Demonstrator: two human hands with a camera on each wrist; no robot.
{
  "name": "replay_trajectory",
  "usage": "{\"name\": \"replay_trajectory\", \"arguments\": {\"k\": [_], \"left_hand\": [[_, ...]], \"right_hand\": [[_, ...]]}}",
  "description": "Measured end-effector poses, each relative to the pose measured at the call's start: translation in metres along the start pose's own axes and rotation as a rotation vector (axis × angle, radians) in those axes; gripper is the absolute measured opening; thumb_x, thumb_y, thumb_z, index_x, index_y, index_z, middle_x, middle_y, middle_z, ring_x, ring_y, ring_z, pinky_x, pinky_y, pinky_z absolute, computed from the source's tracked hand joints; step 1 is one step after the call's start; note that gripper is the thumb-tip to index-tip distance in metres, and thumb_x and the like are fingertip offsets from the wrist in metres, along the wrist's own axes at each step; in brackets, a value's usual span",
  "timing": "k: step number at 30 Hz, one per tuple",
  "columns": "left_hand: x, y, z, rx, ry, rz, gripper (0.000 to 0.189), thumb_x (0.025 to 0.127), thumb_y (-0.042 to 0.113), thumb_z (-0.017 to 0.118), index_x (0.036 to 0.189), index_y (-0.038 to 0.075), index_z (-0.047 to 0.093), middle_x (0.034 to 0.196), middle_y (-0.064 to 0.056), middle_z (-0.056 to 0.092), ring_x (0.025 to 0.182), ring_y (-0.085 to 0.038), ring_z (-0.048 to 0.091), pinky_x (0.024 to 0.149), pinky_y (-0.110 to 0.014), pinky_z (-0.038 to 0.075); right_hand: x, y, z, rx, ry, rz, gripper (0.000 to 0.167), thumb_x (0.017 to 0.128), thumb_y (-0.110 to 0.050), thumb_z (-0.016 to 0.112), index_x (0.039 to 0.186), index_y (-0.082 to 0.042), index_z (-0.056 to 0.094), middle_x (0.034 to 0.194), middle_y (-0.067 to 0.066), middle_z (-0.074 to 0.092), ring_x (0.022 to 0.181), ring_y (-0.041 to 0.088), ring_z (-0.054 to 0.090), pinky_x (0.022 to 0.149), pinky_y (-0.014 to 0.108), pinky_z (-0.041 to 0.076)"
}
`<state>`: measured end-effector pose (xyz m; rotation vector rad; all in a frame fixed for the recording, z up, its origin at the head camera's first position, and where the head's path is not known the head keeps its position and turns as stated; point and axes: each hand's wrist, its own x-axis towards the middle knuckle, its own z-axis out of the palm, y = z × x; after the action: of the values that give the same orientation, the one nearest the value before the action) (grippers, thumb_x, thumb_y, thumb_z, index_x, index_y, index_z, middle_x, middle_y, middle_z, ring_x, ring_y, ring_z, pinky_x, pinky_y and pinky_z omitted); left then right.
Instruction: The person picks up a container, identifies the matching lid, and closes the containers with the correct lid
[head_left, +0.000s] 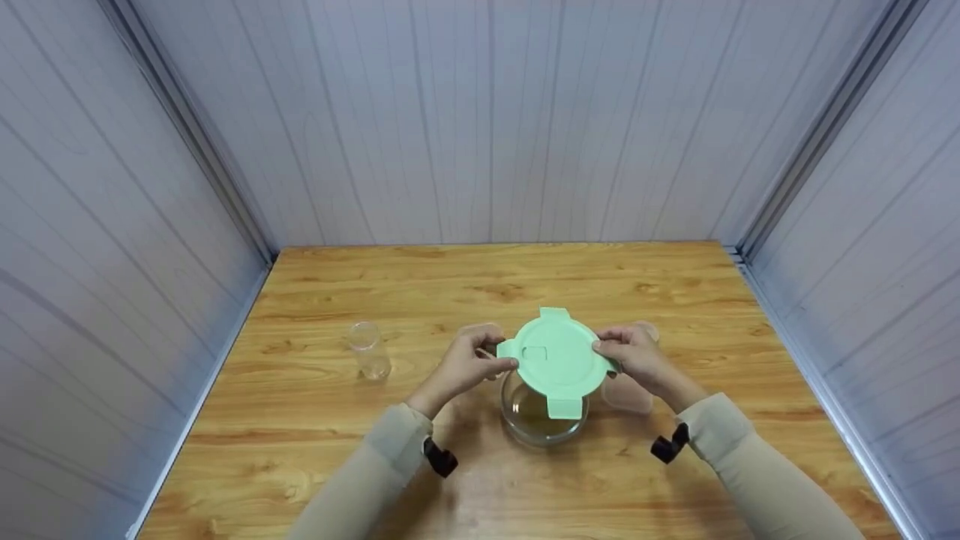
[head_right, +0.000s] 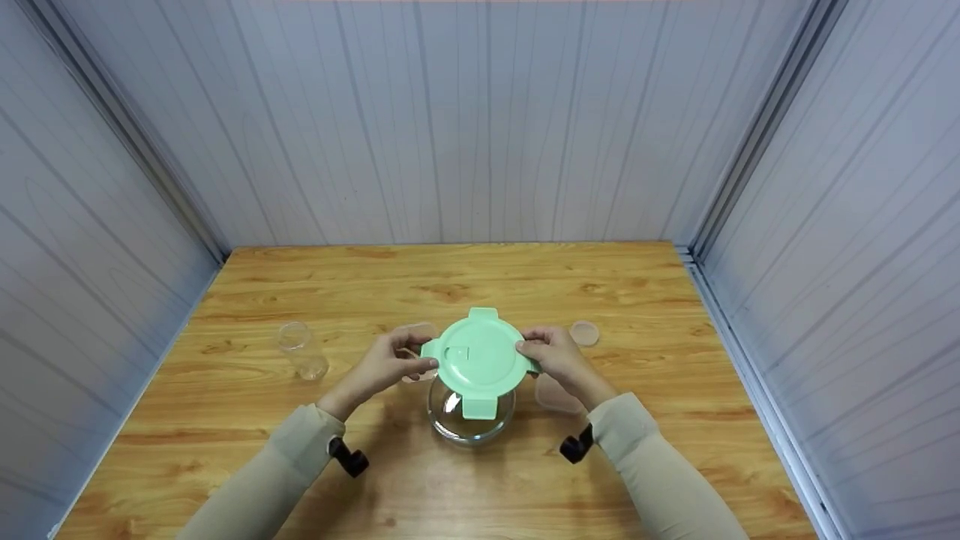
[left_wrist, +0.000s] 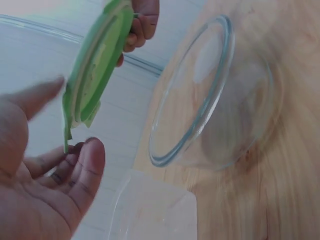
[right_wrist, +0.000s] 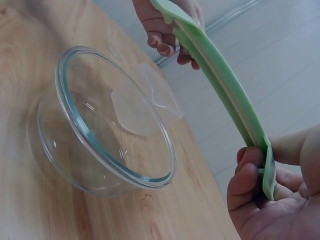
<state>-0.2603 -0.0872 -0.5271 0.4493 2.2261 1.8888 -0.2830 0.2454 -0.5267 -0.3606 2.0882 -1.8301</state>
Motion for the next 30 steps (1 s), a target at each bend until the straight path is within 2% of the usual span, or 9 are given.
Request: {"name": "replay_trajectory", "arguments": {"k": [2,4,9,14,18,24,30], "left_hand": [[0.0,-0.001,0.001,-0.048,0.021,-0.049,0.025,0.091,0.0,0.083,0.103,-0.009,0.064,0.08,-0.002,0.055,0.068,-0.013,0.065,0.061,-0.024,0.058],[-0.001,-0.001,0.003,-0.074,0.041,-0.113,0.023,0.091,0.001,0.084,0.104,-0.007,0.066,0.078,0.0,0.053,0.069,-0.012,0.067,0.062,-0.026,0.061],[-0.004,0.0,0.009,-0.066,0.083,-0.215,0.021,0.09,0.007,0.086,0.106,-0.003,0.075,0.078,0.001,0.067,0.067,-0.012,0.072,0.063,-0.027,0.064],[-0.008,-0.002,0.014,-0.051,0.146,-0.282,0.022,0.087,0.005,0.088,0.1,-0.002,0.073,0.079,0.001,0.066,0.065,-0.01,0.068,0.059,-0.024,0.061],[-0.013,-0.005,0.017,-0.02,0.165,-0.311,0.024,0.085,0.004,0.089,0.095,0.001,0.067,0.077,0.001,0.063,0.063,-0.011,0.067,0.056,-0.022,0.057],[-0.021,-0.008,0.019,0.021,0.158,-0.297,0.029,0.083,0.002,0.089,0.089,0.005,0.061,0.07,0.001,0.06,0.061,-0.012,0.065,0.054,-0.022,0.055],[-0.025,-0.013,0.018,0.069,0.15,-0.34,0.03,0.084,0.007,0.091,0.095,0.003,0.063,0.077,-0.001,0.059,0.066,-0.015,0.068,0.058,-0.028,0.061]], "right_hand": [[0.0,0.001,0.001,-0.017,-0.001,-0.001,0.037,0.109,-0.005,0.058,0.133,0.023,0.059,0.089,-0.007,0.075,0.068,0.002,0.062,0.059,0.018,0.05],[-0.001,0.002,0.002,-0.033,-0.002,0.001,0.038,0.109,-0.005,0.059,0.133,0.024,0.058,0.089,-0.007,0.075,0.069,0.002,0.062,0.059,0.018,0.05],[-0.002,0.005,0.005,-0.058,-0.006,0.023,0.04,0.109,-0.007,0.06,0.135,0.023,0.057,0.093,-0.006,0.076,0.076,0.003,0.069,0.065,0.017,0.055],[-0.004,0.005,0.01,-0.136,0.006,0.037,0.037,0.107,-0.009,0.065,0.131,0.02,0.062,0.091,-0.003,0.076,0.078,0.004,0.071,0.068,0.017,0.057],[-0.006,0.01,0.014,-0.205,0.01,0.051,0.035,0.106,-0.01,0.066,0.128,0.018,0.065,0.094,0.0,0.073,0.082,0.007,0.067,0.068,0.018,0.057],[-0.009,0.014,0.019,-0.258,0.013,0.049,0.032,0.104,-0.01,0.07,0.125,0.014,0.069,0.099,0.005,0.071,0.089,0.012,0.061,0.07,0.02,0.055],[-0.01,0.019,0.024,-0.288,0.013,0.093,0.035,0.104,-0.011,0.07,0.129,0.013,0.069,0.109,0.011,0.073,0.096,0.014,0.061,0.075,0.021,0.055]]}}
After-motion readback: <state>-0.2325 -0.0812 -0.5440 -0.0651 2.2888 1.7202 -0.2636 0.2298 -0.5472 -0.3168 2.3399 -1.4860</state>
